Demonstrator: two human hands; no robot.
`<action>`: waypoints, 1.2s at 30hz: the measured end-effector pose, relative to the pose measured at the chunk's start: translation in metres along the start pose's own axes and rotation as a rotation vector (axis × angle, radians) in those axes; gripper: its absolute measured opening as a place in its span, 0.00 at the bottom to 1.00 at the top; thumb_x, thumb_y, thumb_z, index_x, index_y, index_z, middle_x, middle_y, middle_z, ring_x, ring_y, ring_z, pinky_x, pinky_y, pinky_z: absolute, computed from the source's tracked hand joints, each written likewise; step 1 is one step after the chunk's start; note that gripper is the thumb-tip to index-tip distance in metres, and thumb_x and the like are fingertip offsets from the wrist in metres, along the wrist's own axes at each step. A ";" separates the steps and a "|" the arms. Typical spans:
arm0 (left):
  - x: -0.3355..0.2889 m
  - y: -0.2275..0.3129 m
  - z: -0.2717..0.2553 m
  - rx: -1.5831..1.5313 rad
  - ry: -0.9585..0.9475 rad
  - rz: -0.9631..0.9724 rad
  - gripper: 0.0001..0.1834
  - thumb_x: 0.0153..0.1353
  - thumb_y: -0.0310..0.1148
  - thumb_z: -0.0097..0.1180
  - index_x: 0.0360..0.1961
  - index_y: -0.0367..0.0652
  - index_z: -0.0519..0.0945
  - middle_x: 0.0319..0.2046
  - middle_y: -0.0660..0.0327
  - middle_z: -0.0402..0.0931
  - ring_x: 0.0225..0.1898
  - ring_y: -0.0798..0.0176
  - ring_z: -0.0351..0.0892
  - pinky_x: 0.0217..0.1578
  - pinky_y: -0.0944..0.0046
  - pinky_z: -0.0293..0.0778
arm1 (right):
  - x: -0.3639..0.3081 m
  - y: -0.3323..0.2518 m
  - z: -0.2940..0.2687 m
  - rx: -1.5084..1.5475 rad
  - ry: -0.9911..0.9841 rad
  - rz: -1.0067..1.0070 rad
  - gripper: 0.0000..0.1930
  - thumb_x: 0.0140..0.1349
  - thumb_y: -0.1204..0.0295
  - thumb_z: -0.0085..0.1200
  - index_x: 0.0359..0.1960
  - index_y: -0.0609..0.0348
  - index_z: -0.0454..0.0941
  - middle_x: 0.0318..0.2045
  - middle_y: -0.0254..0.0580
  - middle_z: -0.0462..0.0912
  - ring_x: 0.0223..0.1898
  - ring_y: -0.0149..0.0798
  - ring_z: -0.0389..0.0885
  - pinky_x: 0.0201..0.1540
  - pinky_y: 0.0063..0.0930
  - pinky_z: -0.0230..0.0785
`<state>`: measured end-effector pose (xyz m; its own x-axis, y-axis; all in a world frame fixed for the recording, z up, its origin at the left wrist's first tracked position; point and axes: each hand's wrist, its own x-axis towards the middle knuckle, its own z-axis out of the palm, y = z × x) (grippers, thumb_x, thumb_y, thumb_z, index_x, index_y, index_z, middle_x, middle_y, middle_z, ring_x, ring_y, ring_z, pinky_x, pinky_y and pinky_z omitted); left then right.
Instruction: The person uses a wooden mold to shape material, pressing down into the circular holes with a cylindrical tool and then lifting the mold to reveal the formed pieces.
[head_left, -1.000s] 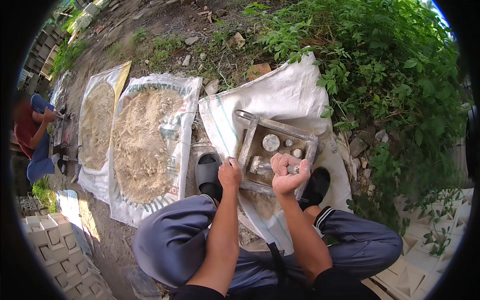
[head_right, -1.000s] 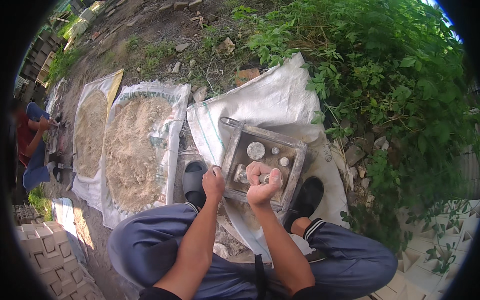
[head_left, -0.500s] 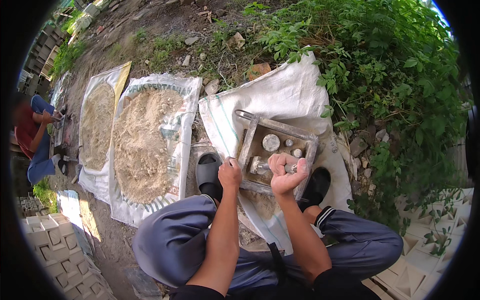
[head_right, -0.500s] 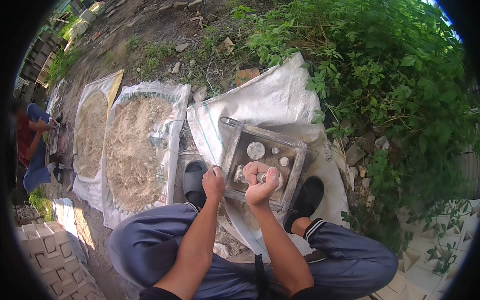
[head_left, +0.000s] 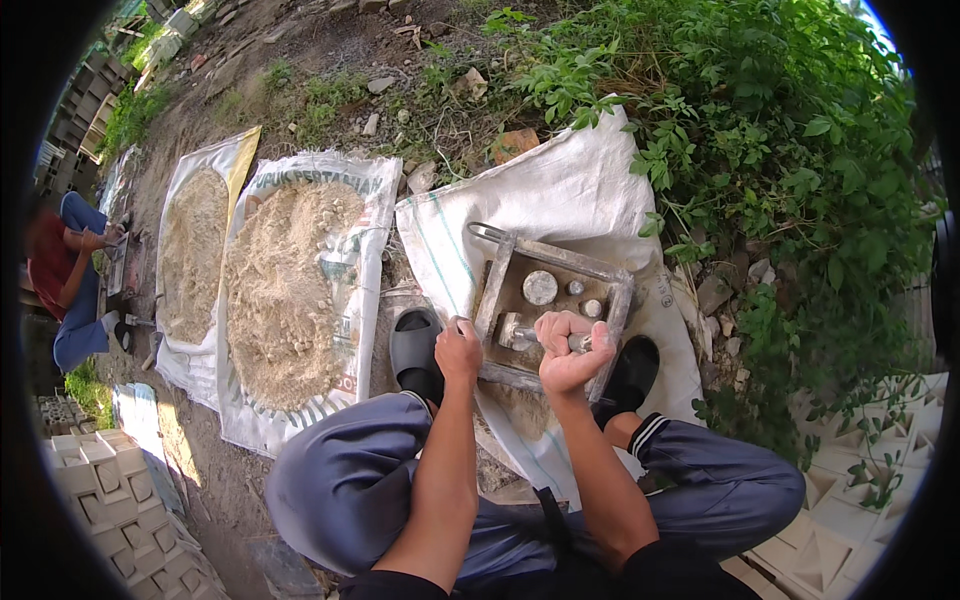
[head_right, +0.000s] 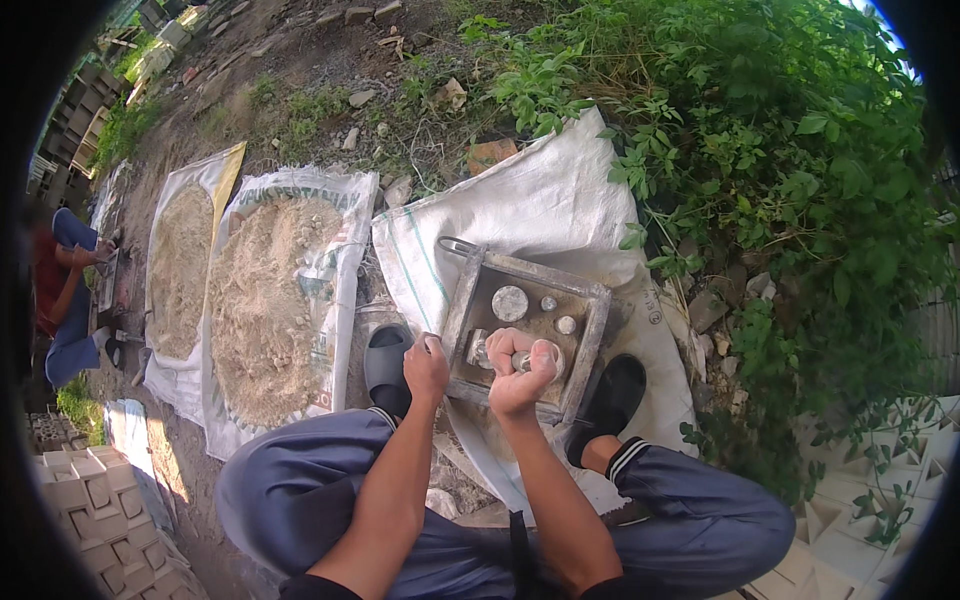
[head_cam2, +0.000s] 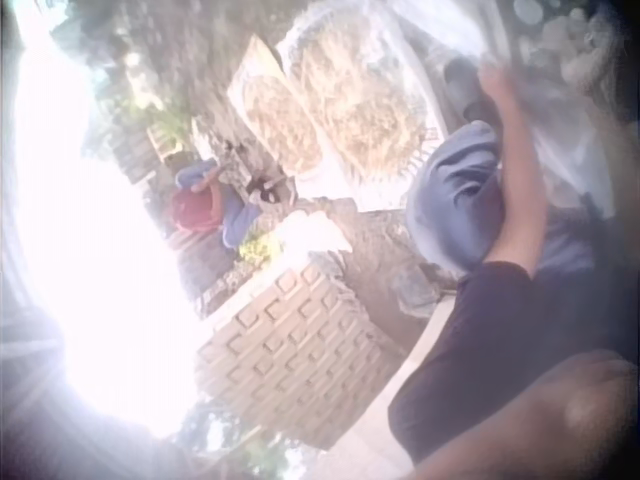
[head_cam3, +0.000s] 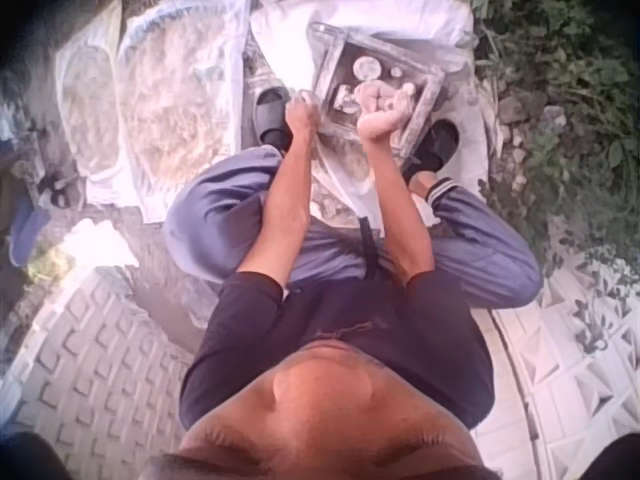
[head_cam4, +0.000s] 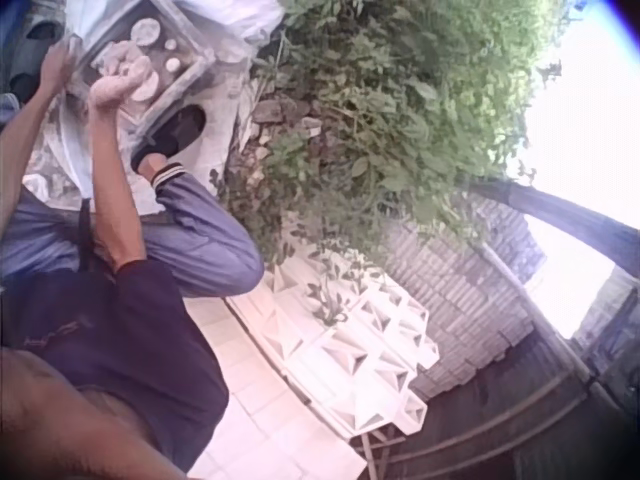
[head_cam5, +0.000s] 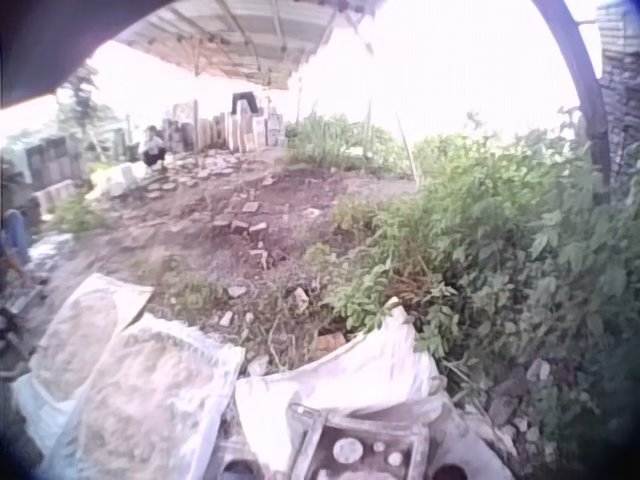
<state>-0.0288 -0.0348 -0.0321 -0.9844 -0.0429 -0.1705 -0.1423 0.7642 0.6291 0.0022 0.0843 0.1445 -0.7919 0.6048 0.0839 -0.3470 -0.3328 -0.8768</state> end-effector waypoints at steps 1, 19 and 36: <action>-0.002 0.002 0.000 -0.005 -0.005 0.003 0.19 0.63 0.38 0.36 0.33 0.40 0.80 0.31 0.43 0.79 0.35 0.38 0.78 0.41 0.43 0.71 | 0.003 0.006 -0.002 -0.065 -0.004 0.017 0.27 0.62 0.50 0.26 0.09 0.52 0.49 0.08 0.29 0.50 0.13 0.32 0.46 0.23 0.28 0.44; -0.006 0.001 -0.010 0.003 -0.031 -0.066 0.19 0.63 0.39 0.36 0.36 0.39 0.79 0.32 0.41 0.79 0.36 0.37 0.77 0.42 0.43 0.70 | 0.009 -0.011 0.001 0.084 0.125 0.097 0.26 0.62 0.50 0.28 0.10 0.54 0.48 0.10 0.31 0.51 0.15 0.32 0.48 0.24 0.28 0.48; 0.000 0.004 -0.009 0.000 -0.057 -0.055 0.19 0.62 0.39 0.38 0.35 0.40 0.79 0.32 0.41 0.78 0.38 0.37 0.77 0.42 0.44 0.70 | 0.002 -0.015 0.000 0.153 0.094 -0.023 0.25 0.63 0.54 0.28 0.09 0.54 0.49 0.09 0.31 0.52 0.15 0.32 0.50 0.22 0.29 0.48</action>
<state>-0.0304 -0.0372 -0.0225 -0.9675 -0.0484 -0.2481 -0.1964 0.7618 0.6174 0.0058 0.0903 0.1584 -0.7349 0.6762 0.0522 -0.4428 -0.4201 -0.7921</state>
